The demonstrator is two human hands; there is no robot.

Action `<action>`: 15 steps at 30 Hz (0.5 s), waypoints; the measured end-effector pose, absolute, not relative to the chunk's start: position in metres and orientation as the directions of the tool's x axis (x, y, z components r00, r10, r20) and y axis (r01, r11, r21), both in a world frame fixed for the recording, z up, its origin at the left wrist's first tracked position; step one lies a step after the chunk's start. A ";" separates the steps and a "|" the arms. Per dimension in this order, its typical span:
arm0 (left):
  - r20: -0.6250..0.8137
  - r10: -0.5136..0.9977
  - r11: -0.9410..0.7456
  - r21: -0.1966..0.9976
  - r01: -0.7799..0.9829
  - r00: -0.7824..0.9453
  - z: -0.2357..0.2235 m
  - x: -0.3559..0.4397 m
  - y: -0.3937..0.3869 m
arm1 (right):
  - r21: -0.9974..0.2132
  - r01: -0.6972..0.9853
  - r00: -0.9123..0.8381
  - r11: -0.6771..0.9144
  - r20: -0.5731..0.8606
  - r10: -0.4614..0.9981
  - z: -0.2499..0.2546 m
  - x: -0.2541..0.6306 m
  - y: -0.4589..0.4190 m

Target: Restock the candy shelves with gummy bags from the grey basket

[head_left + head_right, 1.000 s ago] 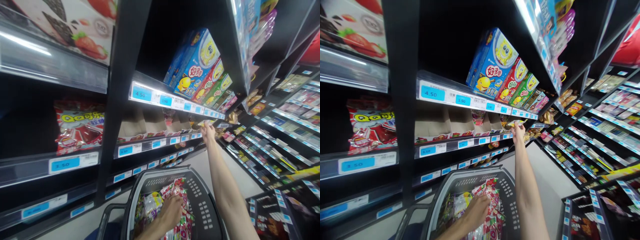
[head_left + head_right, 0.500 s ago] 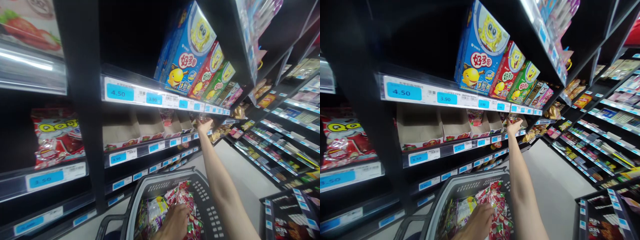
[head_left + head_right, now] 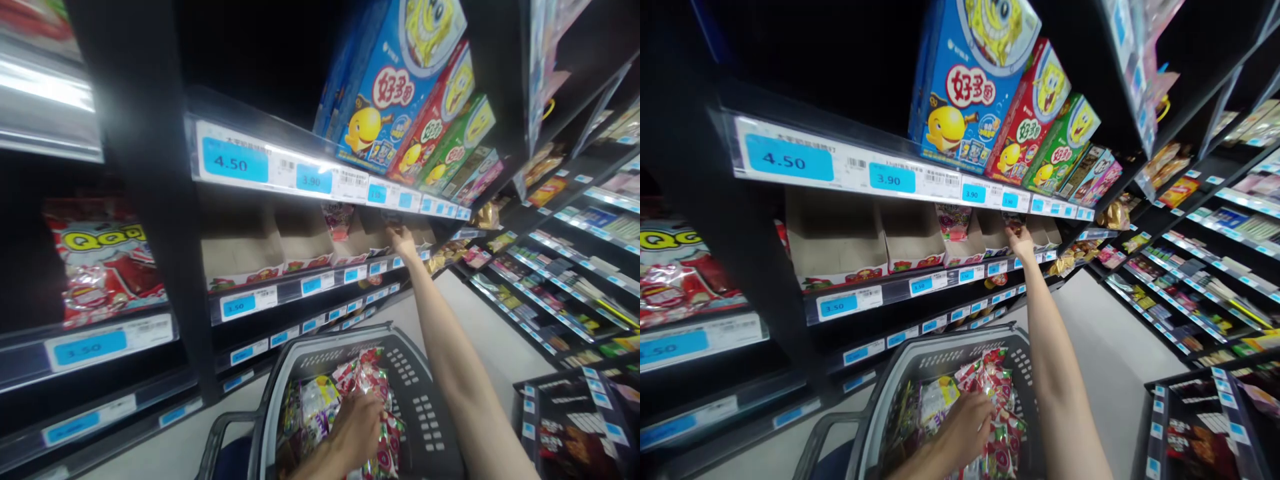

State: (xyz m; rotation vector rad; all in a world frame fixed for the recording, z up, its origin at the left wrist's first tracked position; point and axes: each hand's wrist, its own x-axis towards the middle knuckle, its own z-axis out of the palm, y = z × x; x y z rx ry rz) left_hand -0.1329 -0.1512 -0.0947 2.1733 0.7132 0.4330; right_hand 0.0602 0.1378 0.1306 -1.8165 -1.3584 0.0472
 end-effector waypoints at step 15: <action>-0.299 0.269 -0.718 0.571 0.397 0.916 -0.102 -0.136 -0.150 | -0.658 0.735 0.005 -0.166 -0.239 0.971 0.066 0.000 -0.116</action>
